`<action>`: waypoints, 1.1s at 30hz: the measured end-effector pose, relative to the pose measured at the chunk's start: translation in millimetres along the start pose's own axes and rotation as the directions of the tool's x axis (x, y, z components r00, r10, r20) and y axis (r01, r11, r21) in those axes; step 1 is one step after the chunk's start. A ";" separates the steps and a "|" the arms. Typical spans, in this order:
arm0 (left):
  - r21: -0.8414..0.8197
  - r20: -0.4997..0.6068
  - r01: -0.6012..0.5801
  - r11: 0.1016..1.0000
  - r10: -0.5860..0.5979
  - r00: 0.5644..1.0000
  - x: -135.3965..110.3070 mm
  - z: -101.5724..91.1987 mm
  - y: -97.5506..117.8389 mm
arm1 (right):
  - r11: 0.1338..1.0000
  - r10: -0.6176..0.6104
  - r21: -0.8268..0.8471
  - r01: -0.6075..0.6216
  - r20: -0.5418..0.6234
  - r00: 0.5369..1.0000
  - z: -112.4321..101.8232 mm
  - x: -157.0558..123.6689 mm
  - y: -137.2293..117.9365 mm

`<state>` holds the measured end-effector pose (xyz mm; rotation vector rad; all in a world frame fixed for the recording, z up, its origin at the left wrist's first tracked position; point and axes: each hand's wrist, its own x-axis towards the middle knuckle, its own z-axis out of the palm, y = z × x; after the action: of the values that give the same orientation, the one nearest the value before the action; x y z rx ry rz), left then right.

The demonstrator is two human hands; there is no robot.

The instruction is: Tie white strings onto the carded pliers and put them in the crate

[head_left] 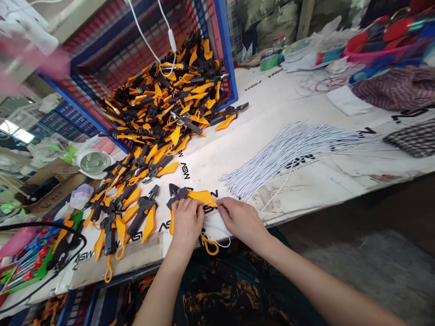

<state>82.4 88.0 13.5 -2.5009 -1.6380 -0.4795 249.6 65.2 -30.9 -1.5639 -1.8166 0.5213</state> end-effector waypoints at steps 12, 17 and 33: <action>0.011 -0.005 -0.036 0.999 0.036 0.999 2.8 5.6 11.1 | 1.000 -0.002 0.017 0.002 -0.002 1.000 0.2 0.0 0.4; -0.110 -0.014 0.052 0.993 -0.054 0.998 2.2 13.1 10.9 | 1.000 -0.008 0.012 0.008 -0.014 1.000 0.2 -1.2 -0.2; -0.349 0.066 0.144 0.926 -0.129 0.989 5.4 17.5 12.3 | 0.999 0.016 0.034 -0.018 0.038 0.999 -2.8 3.2 4.1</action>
<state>99.0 92.3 -0.4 -2.6634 -1.9005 -0.8110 254.2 68.8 -30.9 -1.5578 -1.8148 0.5904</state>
